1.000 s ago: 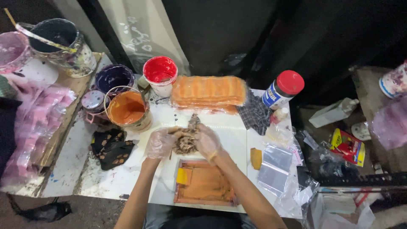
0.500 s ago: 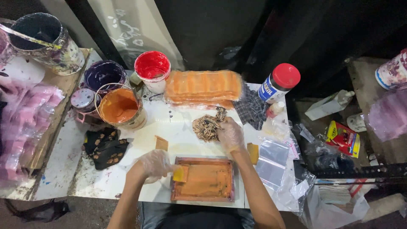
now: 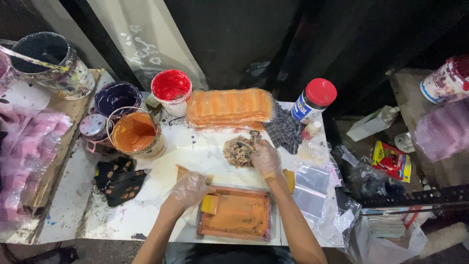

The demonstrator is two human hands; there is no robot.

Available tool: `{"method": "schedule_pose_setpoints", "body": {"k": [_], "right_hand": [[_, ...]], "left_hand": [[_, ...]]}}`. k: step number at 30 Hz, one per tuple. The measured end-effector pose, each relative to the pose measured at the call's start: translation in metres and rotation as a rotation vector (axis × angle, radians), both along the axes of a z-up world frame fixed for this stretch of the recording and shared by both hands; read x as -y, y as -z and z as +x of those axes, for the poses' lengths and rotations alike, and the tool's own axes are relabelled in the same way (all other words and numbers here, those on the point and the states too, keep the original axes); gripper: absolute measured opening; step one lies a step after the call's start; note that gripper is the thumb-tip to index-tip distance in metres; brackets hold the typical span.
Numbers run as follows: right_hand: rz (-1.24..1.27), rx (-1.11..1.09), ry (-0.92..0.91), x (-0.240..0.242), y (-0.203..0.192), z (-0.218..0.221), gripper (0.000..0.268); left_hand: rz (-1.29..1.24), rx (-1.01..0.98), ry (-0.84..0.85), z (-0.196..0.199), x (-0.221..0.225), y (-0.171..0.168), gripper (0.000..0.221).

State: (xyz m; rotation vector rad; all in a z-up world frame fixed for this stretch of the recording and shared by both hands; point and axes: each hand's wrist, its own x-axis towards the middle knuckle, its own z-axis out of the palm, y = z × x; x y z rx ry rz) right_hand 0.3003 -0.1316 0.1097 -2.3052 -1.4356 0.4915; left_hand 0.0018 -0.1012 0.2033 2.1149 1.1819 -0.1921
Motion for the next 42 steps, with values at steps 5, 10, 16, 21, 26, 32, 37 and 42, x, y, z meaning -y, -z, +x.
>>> {"method": "schedule_pose_setpoints", "body": {"k": [5,10,16,21,26,32,37,42], "right_hand": [[-0.032,0.154,0.121,-0.007,0.010,0.022,0.030],[-0.018,0.064,0.127,-0.002,0.005,0.031,0.036],[0.063,-0.163,0.221,0.006,-0.059,0.009,0.049],[0.178,-0.400,0.329,0.022,-0.113,-0.006,0.069],[0.654,-0.530,0.333,0.008,-0.089,-0.011,0.084],[0.928,-0.481,0.338,-0.004,-0.040,0.016,0.058],[0.716,-0.367,0.404,-0.002,-0.063,-0.003,0.044],[0.850,-0.410,0.276,-0.003,-0.066,-0.019,0.049]], "left_hand": [[-0.050,0.070,-0.122,0.000,-0.008,-0.002,0.045],[-0.012,0.151,-0.254,-0.013,-0.019,-0.075,0.041],[0.092,0.120,-0.443,-0.031,-0.055,0.000,0.042],[-0.027,-0.122,-0.491,-0.022,0.004,-0.071,0.057],[-0.026,0.001,-0.566,-0.030,-0.011,0.014,0.048],[0.013,0.089,-0.584,-0.032,-0.019,0.066,0.037],[0.028,0.085,-0.551,-0.021,-0.012,0.019,0.032],[0.036,0.081,-0.507,-0.016,0.001,-0.022,0.029]]}}
